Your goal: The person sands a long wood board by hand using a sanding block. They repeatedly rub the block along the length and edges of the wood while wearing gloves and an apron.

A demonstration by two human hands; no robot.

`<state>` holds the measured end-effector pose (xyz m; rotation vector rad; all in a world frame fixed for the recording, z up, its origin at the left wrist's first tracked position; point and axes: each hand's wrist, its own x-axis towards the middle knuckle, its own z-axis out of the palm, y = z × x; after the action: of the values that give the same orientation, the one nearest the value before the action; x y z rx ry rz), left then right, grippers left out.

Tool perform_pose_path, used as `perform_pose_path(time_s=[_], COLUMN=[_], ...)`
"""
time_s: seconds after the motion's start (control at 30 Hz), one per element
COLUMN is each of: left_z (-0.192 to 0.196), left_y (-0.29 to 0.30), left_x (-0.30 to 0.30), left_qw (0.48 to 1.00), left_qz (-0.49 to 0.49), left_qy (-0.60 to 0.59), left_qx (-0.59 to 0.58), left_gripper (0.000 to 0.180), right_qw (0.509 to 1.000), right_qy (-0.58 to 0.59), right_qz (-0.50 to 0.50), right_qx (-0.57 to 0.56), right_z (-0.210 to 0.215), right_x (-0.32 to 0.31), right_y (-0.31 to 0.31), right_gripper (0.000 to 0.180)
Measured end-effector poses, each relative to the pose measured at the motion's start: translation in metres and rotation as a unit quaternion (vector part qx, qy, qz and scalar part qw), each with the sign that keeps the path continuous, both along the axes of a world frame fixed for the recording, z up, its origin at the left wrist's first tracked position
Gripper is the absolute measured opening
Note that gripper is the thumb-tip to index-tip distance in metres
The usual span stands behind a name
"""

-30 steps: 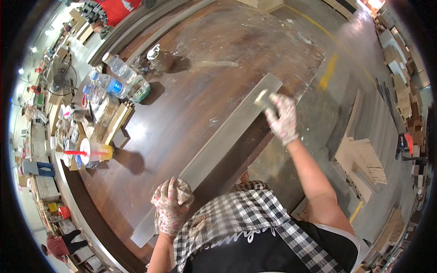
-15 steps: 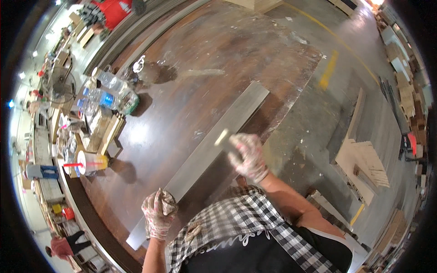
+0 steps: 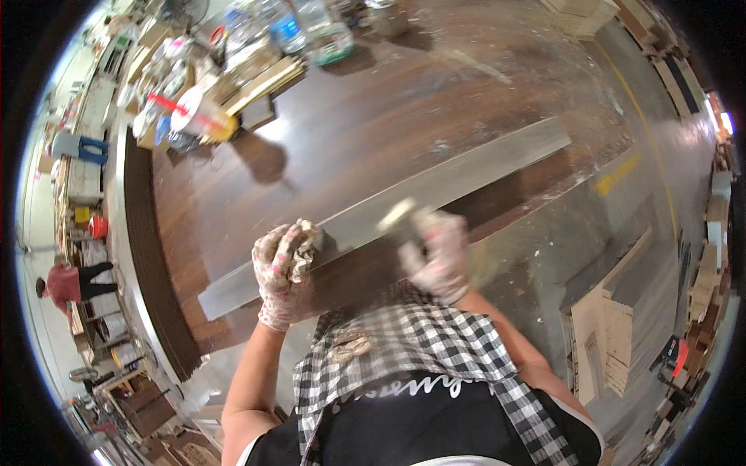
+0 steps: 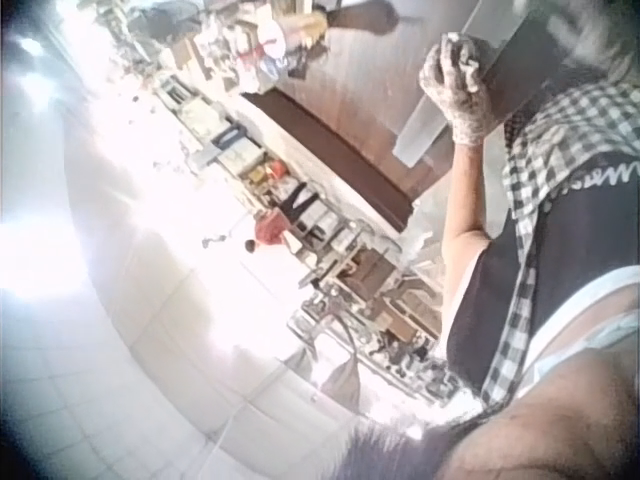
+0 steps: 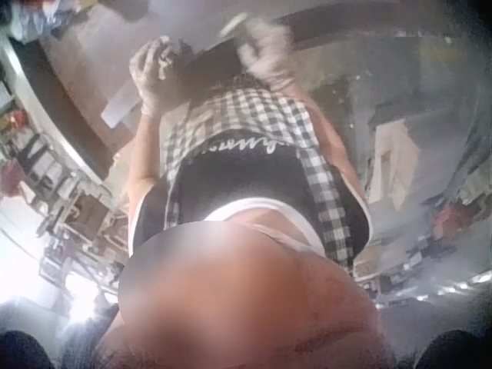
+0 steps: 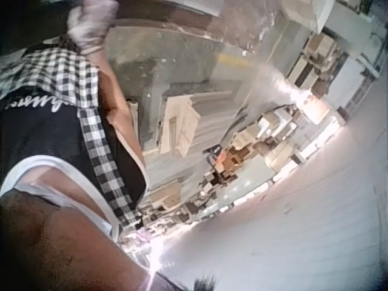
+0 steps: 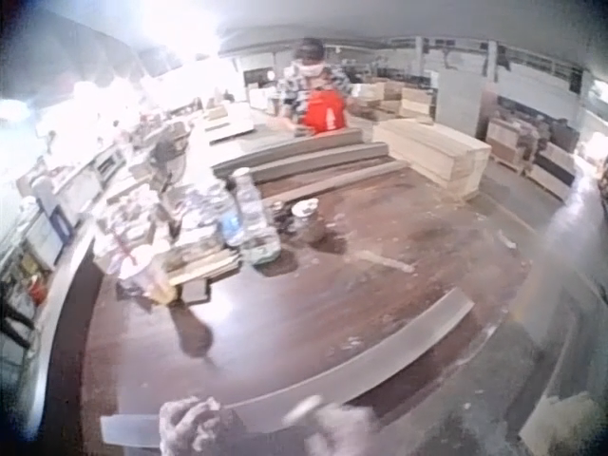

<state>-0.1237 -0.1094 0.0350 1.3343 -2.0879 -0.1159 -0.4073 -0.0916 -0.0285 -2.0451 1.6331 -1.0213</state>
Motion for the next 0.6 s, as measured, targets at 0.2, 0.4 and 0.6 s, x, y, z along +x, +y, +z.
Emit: perform_pose_path(time_s=[0.2,0.4,0.6], left_z=[-0.004,-0.045,-0.085], left_y=[0.088,0.167,0.214], left_x=[0.093,0.157,0.202], left_qw=[0.995,0.981,0.969], left_qz=[0.001,0.046,0.123], left_qy=[0.099,0.137,0.111], left_qx=[0.020,0.131,0.185], left_gripper=[0.024,0.038,0.035], right_qw=[0.992,0.975,0.909], right_qy=[0.059,0.108,0.046], right_qz=[-0.059,0.160,0.402], right_qx=[-0.094,-0.108,-0.101], right_z=[0.003,-0.018,0.015], right_x=[0.073,0.247,0.368], right_y=[0.020,0.052,0.033], right_gripper=[0.077,0.064,0.064])
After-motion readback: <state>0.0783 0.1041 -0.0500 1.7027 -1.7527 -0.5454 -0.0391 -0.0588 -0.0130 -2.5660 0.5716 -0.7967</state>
